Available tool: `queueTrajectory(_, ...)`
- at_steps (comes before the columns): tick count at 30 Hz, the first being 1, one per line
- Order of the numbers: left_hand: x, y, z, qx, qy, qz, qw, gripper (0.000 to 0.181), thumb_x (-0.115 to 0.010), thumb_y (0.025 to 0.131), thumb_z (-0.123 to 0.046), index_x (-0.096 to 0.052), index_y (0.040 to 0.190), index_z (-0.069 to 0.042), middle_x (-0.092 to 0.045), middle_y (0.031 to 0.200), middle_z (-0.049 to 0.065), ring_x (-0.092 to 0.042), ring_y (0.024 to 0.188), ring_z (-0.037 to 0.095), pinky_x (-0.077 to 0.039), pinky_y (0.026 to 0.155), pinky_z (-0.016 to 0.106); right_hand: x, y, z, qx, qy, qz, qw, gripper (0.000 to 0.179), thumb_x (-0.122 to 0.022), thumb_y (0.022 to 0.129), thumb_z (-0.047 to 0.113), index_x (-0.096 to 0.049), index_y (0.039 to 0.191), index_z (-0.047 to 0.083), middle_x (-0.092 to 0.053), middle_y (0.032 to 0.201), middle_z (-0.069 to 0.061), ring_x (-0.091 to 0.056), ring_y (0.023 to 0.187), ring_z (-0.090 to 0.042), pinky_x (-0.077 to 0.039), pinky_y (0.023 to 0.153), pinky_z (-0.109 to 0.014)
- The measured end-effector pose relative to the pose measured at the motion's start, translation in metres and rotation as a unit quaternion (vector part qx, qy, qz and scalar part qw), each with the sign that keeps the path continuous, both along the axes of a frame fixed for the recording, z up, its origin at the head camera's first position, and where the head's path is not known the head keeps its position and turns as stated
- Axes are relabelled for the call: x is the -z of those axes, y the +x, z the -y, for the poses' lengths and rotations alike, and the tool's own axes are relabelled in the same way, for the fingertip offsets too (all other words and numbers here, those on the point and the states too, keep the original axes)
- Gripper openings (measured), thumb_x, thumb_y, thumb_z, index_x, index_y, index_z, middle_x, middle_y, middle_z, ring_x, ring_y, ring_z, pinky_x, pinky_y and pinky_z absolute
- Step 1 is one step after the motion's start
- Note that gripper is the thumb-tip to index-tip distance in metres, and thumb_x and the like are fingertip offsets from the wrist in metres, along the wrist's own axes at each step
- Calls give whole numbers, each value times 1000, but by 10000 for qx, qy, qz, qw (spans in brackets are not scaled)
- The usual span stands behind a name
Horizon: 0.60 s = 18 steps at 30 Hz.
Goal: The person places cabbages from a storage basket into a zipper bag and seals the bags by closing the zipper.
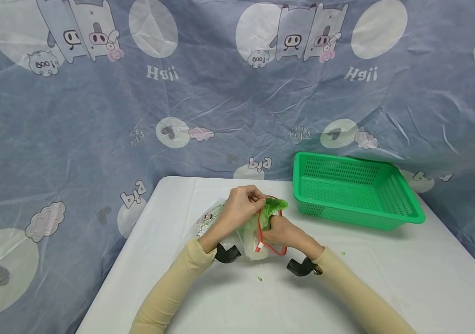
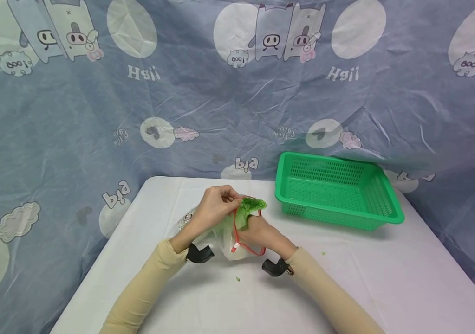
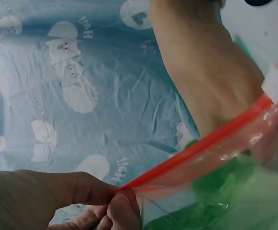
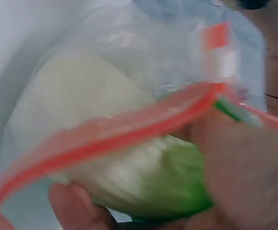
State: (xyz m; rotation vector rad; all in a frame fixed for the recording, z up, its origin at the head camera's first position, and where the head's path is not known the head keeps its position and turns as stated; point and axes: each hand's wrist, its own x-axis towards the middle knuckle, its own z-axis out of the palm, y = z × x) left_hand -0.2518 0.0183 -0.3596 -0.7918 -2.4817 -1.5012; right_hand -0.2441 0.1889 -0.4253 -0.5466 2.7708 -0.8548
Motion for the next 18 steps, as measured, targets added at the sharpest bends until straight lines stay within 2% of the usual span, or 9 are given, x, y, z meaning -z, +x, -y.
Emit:
queueTrajectory(1, -1, -1, 2, -78, 15, -21, 10000, 12, -62, 87, -9, -73, 88, -4, -71, 73, 2, -60, 57, 6, -49, 53, 21, -4, 2, -1, 214, -283, 327, 9988, 24, -64, 88, 28, -60, 94, 5, -59, 69, 1, -57, 60, -9, -44, 53, -24)
queueTrajectory(2, -2, -2, 3, -150, 35, -29, 9999, 12, -62, 87, -9, -73, 87, -5, -70, 72, 1, -60, 56, 6, -49, 52, 21, -9, 5, -3, 217, -375, 464, 9980, 26, -66, 87, 28, -62, 95, 4, -62, 72, 0, -59, 62, -11, -46, 53, -25)
queueTrajectory(3, -3, -3, 5, -218, 64, -24, 9997, 11, -62, 87, -9, -73, 87, -5, -70, 72, 1, -60, 56, 7, -49, 52, 22, -14, 7, -6, 92, -407, 491, 9979, 27, -68, 86, 28, -64, 95, 3, -65, 74, -2, -61, 64, -11, -48, 55, -26)
queueTrajectory(6, -7, -4, 9, -305, 195, 66, 9993, 10, -64, 86, -10, -72, 86, -5, -70, 70, 3, -62, 56, 11, -51, 53, 24, -30, 13, -20, -416, -494, 400, 9971, 32, -70, 86, 24, -66, 106, 0, -71, 86, -5, -64, 75, -12, -51, 63, -27)
queueTrajectory(9, -10, -3, 12, -300, 336, 187, 9988, 9, -65, 86, -10, -72, 86, -5, -70, 70, 5, -65, 59, 19, -52, 54, 25, -44, 16, -35, -461, -846, 439, 9944, 27, -65, 89, 14, -66, 107, -7, -71, 88, -10, -68, 78, -18, -55, 67, -28)
queueTrajectory(12, -12, -3, 14, -243, 412, 286, 9984, 10, -65, 87, -10, -72, 87, -3, -70, 70, 6, -67, 61, 25, -52, 53, 26, -51, 12, -48, 81, -1271, 422, 9910, 20, -60, 92, 7, -64, 102, -9, -70, 85, -14, -71, 73, -26, -58, 65, -31)
queueTrajectory(14, -13, -3, 14, -217, 426, 310, 9984, 9, -65, 86, -9, -71, 87, -3, -69, 70, 6, -68, 61, 27, -53, 53, 26, -49, 7, -52, 603, -1375, 221, 9884, 19, -62, 93, 12, -61, 99, -5, -68, 84, -14, -70, 67, -26, -58, 60, -32)
queueTrajectory(16, -13, -3, 15, -220, 405, 326, 9984, 7, -66, 86, -9, -71, 86, -4, -69, 70, 6, -68, 61, 27, -53, 53, 26, -45, -1, -54, 945, -1441, 39, 9850, 23, -63, 92, 16, -57, 106, -1, -67, 87, -14, -70, 65, -25, -58, 58, -32)
queueTrajectory(18, -13, -3, 15, -215, 404, 336, 9984, 6, -66, 86, -9, -71, 84, -5, -69, 70, 5, -68, 62, 26, -54, 54, 26, -38, -8, -55, 1050, -1706, 83, 9797, 31, -62, 93, 15, -53, 118, -1, -66, 93, -18, -71, 66, -25, -59, 61, -34)
